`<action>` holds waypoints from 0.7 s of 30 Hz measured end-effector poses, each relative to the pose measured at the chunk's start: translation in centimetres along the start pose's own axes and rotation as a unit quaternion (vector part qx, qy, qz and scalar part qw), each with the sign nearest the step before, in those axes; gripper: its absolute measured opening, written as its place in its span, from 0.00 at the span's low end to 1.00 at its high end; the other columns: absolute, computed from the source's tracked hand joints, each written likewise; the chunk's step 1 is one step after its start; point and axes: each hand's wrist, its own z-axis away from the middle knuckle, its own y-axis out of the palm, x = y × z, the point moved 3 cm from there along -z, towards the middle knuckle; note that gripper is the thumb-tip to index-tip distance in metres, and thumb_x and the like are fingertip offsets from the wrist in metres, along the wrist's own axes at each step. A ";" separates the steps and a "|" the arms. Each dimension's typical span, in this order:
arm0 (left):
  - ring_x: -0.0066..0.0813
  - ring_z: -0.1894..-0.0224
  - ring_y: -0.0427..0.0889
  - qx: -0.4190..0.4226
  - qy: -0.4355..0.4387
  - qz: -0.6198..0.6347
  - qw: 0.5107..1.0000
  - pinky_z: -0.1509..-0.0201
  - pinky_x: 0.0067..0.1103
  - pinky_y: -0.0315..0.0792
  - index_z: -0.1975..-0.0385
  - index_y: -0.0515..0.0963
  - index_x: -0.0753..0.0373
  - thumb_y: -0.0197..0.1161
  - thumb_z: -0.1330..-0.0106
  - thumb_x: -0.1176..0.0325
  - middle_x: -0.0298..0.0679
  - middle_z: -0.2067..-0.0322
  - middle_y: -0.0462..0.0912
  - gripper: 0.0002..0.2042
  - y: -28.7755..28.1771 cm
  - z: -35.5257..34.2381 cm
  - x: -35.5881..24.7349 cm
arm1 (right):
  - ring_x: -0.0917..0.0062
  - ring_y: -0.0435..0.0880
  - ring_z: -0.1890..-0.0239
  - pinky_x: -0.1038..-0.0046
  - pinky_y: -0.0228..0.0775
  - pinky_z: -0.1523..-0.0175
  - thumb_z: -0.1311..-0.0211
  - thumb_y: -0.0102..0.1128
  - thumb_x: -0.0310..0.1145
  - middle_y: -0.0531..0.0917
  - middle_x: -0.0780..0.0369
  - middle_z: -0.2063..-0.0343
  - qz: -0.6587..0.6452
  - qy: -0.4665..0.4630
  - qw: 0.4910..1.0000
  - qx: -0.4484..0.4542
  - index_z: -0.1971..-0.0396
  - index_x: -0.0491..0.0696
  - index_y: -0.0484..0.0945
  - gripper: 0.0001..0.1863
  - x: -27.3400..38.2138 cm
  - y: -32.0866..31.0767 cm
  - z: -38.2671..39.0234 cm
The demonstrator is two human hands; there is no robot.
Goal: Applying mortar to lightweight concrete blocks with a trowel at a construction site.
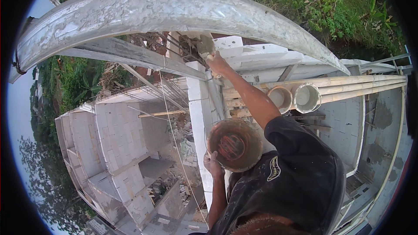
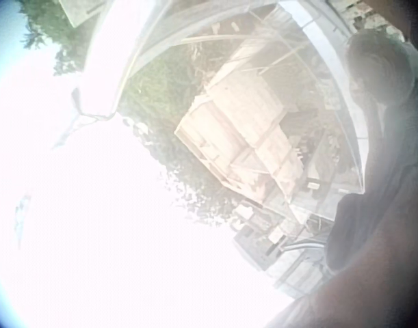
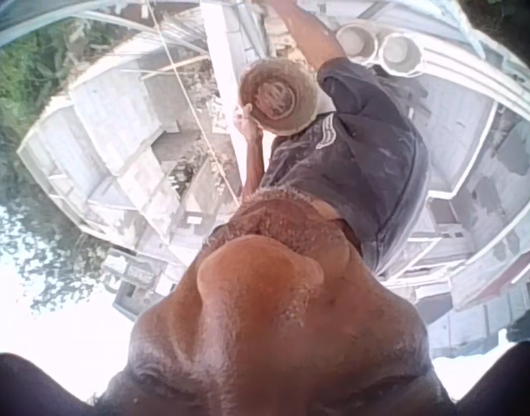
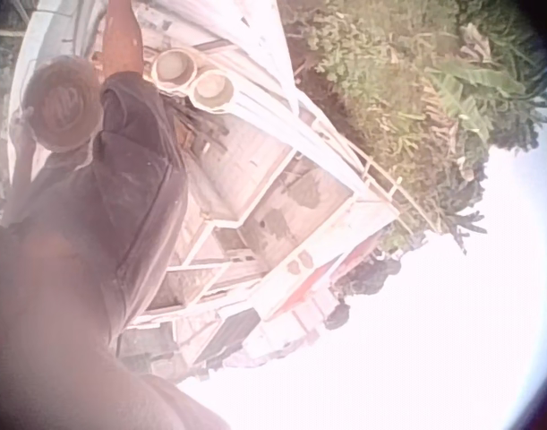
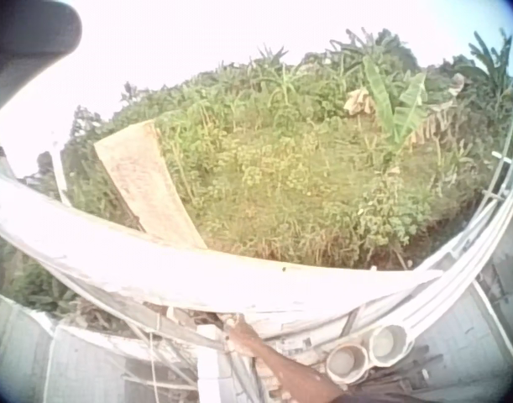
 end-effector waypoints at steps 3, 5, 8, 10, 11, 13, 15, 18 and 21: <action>0.25 0.61 0.81 -0.017 -0.007 -0.010 1.000 0.54 0.22 0.75 0.56 0.78 0.69 0.57 0.39 0.81 0.39 0.61 0.83 0.12 -1.1 -0.2 0.5 | 0.62 0.84 0.63 0.59 0.76 0.55 0.39 0.59 0.43 0.82 0.50 0.61 0.207 -0.067 0.976 -0.006 0.42 0.44 0.65 0.30 -1.8 -1.7 2.0; 0.24 0.62 0.81 -0.025 -0.007 -0.018 1.000 0.54 0.22 0.75 0.57 0.78 0.69 0.57 0.39 0.80 0.39 0.61 0.83 0.11 -0.8 -0.1 0.6 | 0.59 0.84 0.60 0.57 0.74 0.52 0.39 0.59 0.46 0.83 0.51 0.60 0.310 -0.105 0.945 0.027 0.41 0.47 0.65 0.30 -1.7 -2.9 3.7; 0.24 0.62 0.80 -0.020 -0.005 -0.004 1.000 0.55 0.21 0.75 0.58 0.78 0.69 0.57 0.40 0.80 0.38 0.61 0.82 0.10 -0.3 0.4 0.0 | 0.53 0.82 0.56 0.54 0.72 0.49 0.37 0.56 0.48 0.83 0.52 0.58 0.409 -0.099 0.905 0.060 0.38 0.54 0.65 0.29 -2.1 -2.7 4.1; 0.23 0.62 0.80 -0.031 -0.002 -0.017 0.999 0.56 0.21 0.75 0.58 0.78 0.69 0.57 0.40 0.81 0.38 0.61 0.82 0.11 -0.3 0.6 -0.1 | 0.54 0.83 0.56 0.54 0.72 0.50 0.37 0.55 0.47 0.83 0.51 0.59 0.424 -0.160 0.890 0.060 0.39 0.56 0.66 0.27 -2.1 -2.5 2.9; 0.23 0.62 0.80 -0.041 -0.003 -0.030 0.999 0.56 0.20 0.75 0.58 0.78 0.69 0.57 0.40 0.81 0.38 0.61 0.82 0.11 -0.4 0.8 -0.1 | 0.54 0.83 0.56 0.54 0.72 0.50 0.37 0.55 0.47 0.83 0.51 0.59 0.423 -0.165 0.889 0.061 0.39 0.56 0.66 0.27 -2.2 -2.2 2.4; 0.24 0.66 0.81 -0.054 0.007 -0.019 0.998 0.58 0.21 0.76 0.63 0.77 0.66 0.58 0.41 0.81 0.38 0.64 0.82 0.07 0.0 1.0 -0.1 | 0.53 0.82 0.55 0.53 0.72 0.51 0.37 0.56 0.46 0.83 0.52 0.59 0.419 -0.178 0.888 0.056 0.40 0.56 0.66 0.27 -3.4 -1.5 1.2; 0.25 0.69 0.81 -0.065 0.016 -0.005 0.998 0.61 0.22 0.77 0.68 0.75 0.63 0.59 0.42 0.81 0.38 0.67 0.82 0.05 0.1 0.8 0.1 | 0.53 0.82 0.55 0.53 0.72 0.51 0.37 0.56 0.46 0.83 0.51 0.60 0.442 -0.147 0.882 0.074 0.40 0.56 0.66 0.27 -5.5 -1.1 -0.1; 0.24 0.69 0.81 -0.089 0.019 -0.039 0.995 0.60 0.21 0.77 0.69 0.76 0.64 0.60 0.43 0.81 0.37 0.69 0.82 0.05 -1.1 0.8 0.5 | 0.51 0.82 0.55 0.52 0.73 0.51 0.37 0.56 0.46 0.83 0.50 0.61 0.428 -0.116 0.892 0.091 0.40 0.55 0.65 0.27 -6.1 -1.2 1.6; 0.23 0.70 0.80 -0.101 0.028 -0.021 0.994 0.61 0.20 0.76 0.68 0.77 0.64 0.60 0.43 0.81 0.35 0.69 0.81 0.06 -0.8 0.8 0.6 | 0.50 0.82 0.55 0.52 0.72 0.50 0.36 0.55 0.47 0.83 0.49 0.61 0.365 -0.116 0.923 0.047 0.40 0.54 0.65 0.27 -4.6 -3.7 5.5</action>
